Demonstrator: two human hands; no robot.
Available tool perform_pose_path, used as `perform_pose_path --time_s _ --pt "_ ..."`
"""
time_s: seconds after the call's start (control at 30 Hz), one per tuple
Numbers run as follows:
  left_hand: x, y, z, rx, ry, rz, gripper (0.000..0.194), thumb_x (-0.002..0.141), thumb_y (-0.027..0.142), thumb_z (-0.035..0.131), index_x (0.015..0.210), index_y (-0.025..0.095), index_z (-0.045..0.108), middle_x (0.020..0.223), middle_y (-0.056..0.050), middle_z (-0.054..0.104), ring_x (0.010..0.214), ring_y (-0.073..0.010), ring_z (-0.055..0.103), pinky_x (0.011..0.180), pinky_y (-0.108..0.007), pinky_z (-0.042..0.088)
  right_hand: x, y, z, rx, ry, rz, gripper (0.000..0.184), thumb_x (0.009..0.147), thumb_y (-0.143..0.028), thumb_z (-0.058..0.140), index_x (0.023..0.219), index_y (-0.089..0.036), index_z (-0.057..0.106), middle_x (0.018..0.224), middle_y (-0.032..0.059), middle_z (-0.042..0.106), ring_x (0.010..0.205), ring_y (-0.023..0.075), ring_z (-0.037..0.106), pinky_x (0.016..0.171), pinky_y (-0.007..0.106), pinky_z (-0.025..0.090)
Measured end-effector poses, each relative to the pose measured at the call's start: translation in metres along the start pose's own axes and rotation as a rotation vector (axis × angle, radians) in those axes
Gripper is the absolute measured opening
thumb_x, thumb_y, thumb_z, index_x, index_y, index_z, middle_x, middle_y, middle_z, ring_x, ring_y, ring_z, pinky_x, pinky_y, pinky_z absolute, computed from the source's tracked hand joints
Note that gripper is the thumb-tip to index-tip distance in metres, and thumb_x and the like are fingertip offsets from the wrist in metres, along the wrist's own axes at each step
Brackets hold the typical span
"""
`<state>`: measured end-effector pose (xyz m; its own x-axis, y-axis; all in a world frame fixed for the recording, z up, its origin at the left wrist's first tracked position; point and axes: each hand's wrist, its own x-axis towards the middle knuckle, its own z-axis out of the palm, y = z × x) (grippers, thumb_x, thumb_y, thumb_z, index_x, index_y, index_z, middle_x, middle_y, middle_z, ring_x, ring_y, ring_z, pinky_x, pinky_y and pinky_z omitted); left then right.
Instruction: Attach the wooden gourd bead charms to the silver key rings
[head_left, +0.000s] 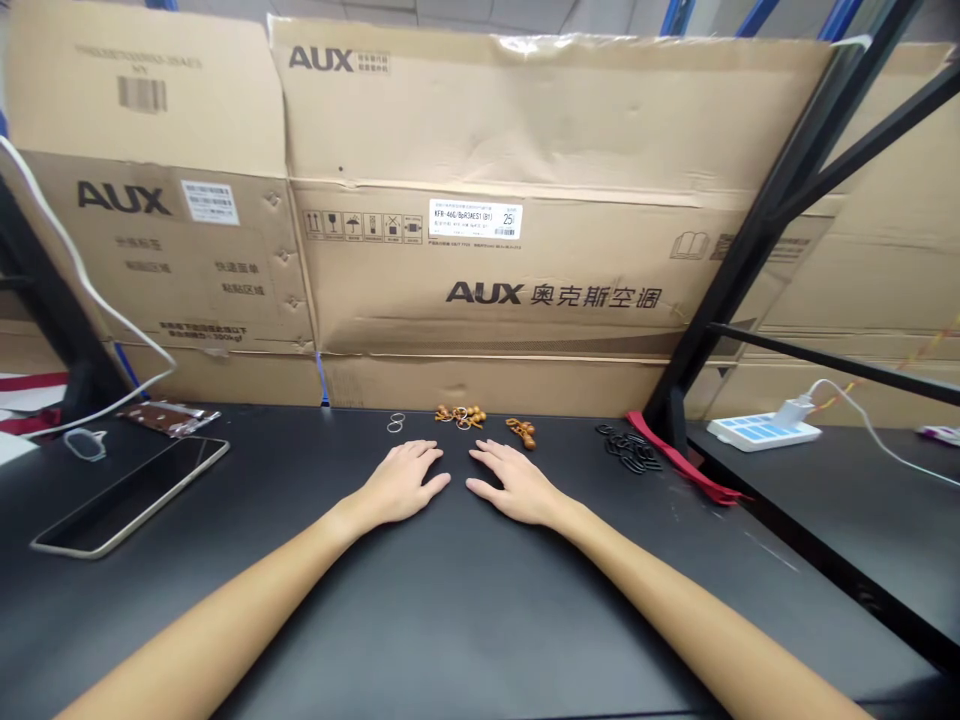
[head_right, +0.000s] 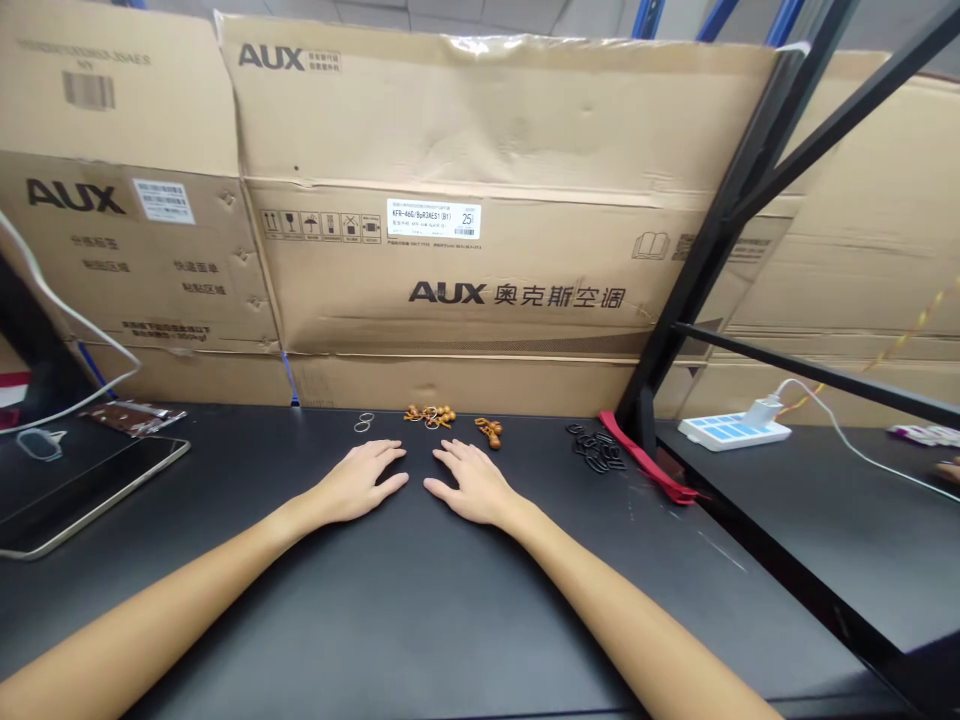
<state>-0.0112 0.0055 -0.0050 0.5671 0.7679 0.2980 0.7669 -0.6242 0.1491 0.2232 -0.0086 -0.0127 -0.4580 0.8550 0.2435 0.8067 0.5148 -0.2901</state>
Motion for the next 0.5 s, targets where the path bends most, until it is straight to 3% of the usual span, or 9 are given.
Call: perform_pose_path --time_s 0.13,0.23,0.3,0.4,0.5 --pt "0.001 -0.007 0.000 0.045 0.071 -0.092 0.053 0.091 0.052 0.042 0.124 0.013 0.055 0.138 -0.017 0.049 0.130 -0.0302 0.042 0.108 -0.045 0.033 0.000 0.003 -0.003 -0.094 0.144 0.055 0.049 0.090 -0.047 0.048 0.129 -0.017 0.053 0.137 0.0127 0.050 0.128 0.0284 0.041 0.105 0.045 0.035" --pt "0.003 -0.018 0.002 0.111 0.145 -0.235 0.057 0.091 0.052 0.042 0.127 0.010 0.051 0.140 -0.020 0.046 0.132 -0.0340 0.039 0.107 -0.048 0.032 0.000 0.009 -0.007 -0.203 0.280 0.197 0.038 0.090 -0.039 0.049 0.119 -0.017 0.058 0.126 0.0142 0.055 0.116 0.0311 0.045 0.093 0.047 0.040" --pt "0.004 -0.025 0.004 0.123 0.126 -0.322 0.062 0.091 0.053 0.041 0.131 0.007 0.047 0.141 -0.023 0.044 0.132 -0.0360 0.038 0.107 -0.049 0.031 0.001 0.014 -0.009 -0.267 0.337 0.304 0.036 0.088 -0.038 0.050 0.117 -0.017 0.058 0.123 0.0162 0.054 0.110 0.0331 0.045 0.088 0.048 0.040" --pt "0.004 -0.028 0.003 0.124 0.057 -0.351 0.065 0.091 0.054 0.037 0.132 0.004 0.046 0.139 -0.024 0.046 0.131 -0.0375 0.040 0.106 -0.048 0.032 0.001 0.018 -0.010 -0.326 0.329 0.411 0.040 0.086 -0.038 0.053 0.118 -0.015 0.057 0.123 0.0186 0.051 0.107 0.0353 0.044 0.085 0.050 0.039" --pt "0.004 -0.022 0.000 0.146 0.044 -0.283 0.058 0.093 0.050 0.037 0.128 0.005 0.050 0.132 -0.022 0.054 0.124 -0.0348 0.048 0.102 -0.045 0.037 0.001 0.017 -0.008 -0.335 0.254 0.452 0.041 0.087 -0.040 0.051 0.117 -0.012 0.057 0.122 0.0210 0.052 0.108 0.0369 0.044 0.085 0.050 0.038"
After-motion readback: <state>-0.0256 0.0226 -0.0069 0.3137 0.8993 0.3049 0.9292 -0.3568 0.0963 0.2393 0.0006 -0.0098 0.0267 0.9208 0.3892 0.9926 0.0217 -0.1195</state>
